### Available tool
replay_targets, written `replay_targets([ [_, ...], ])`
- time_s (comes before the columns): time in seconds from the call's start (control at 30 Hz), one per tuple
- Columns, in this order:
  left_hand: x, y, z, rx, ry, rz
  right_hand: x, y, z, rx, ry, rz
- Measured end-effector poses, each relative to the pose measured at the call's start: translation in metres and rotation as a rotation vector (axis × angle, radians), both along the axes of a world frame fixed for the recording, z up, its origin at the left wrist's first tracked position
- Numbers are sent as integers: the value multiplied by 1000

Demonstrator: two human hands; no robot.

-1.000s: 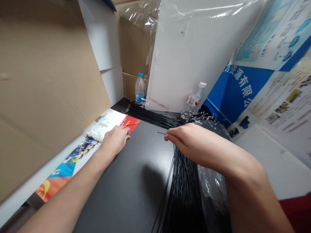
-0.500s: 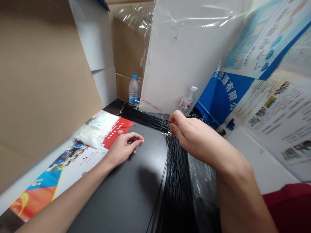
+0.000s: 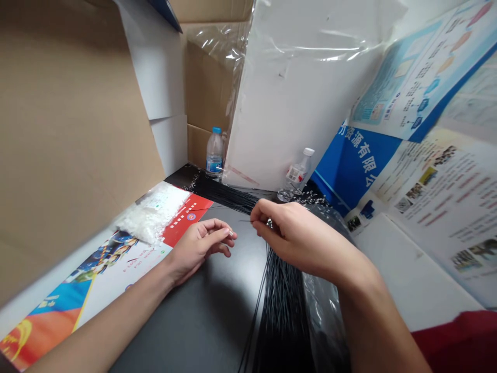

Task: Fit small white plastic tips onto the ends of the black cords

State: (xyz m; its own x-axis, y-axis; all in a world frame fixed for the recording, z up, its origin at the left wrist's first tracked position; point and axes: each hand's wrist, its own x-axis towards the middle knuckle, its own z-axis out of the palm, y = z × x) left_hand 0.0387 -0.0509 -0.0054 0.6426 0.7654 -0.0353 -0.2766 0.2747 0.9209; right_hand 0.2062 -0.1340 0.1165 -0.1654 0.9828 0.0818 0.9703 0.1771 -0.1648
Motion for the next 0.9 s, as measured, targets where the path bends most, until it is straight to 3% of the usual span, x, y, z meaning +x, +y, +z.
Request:
replay_targets([
  [0.2, 1, -4, 4, -124, -90, 1, -5, 1, -3, -70, 27, 32],
  [0.63, 1, -7, 10, -130, -145, 59, -5, 6, -11, -38, -38, 40],
  [0.9, 0, -7, 12, -93, -126, 37, -5, 8, -17, -23, 60, 96],
])
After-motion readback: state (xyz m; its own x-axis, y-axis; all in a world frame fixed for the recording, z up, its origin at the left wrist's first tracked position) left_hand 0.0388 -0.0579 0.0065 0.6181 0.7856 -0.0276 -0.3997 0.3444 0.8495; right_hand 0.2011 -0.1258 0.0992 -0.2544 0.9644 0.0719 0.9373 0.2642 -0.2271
